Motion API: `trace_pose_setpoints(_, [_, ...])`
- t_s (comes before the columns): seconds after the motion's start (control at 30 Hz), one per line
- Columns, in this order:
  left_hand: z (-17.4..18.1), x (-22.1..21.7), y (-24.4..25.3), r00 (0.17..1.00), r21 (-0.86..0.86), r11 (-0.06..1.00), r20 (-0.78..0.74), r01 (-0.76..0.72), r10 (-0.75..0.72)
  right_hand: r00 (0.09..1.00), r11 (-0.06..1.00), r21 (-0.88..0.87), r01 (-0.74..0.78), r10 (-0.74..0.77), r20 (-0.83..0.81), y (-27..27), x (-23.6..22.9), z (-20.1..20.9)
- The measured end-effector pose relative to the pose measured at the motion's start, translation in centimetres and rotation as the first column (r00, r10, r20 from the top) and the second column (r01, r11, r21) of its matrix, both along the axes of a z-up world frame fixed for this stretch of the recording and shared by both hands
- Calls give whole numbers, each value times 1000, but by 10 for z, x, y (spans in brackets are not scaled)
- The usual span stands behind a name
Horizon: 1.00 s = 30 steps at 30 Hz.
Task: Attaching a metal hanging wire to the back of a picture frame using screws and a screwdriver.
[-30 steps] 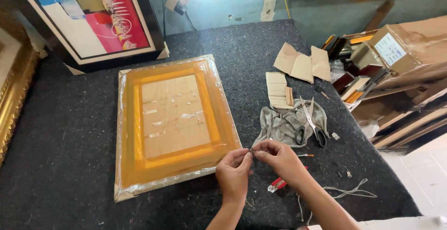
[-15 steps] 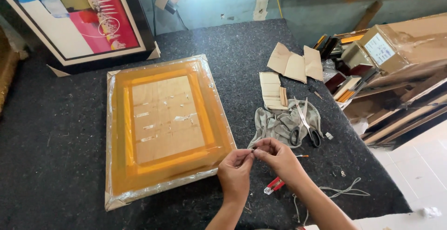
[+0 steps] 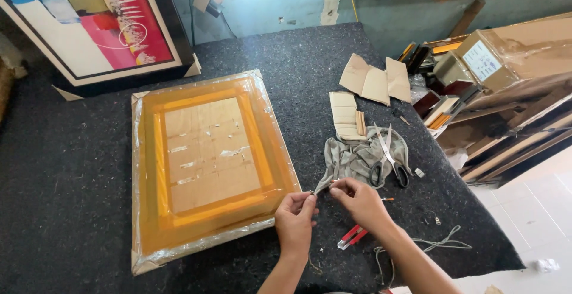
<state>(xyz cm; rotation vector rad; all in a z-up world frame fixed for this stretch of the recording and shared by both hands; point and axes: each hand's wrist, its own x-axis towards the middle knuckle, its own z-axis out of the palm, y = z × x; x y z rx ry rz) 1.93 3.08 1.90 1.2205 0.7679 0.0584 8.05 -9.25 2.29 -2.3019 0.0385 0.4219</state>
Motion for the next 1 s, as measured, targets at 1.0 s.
trace_pose_setpoints(1.0, [12, -2, -4, 991, -65, 998, -132, -24, 15, 994, 830, -551, -92, 40, -105, -13, 52, 16])
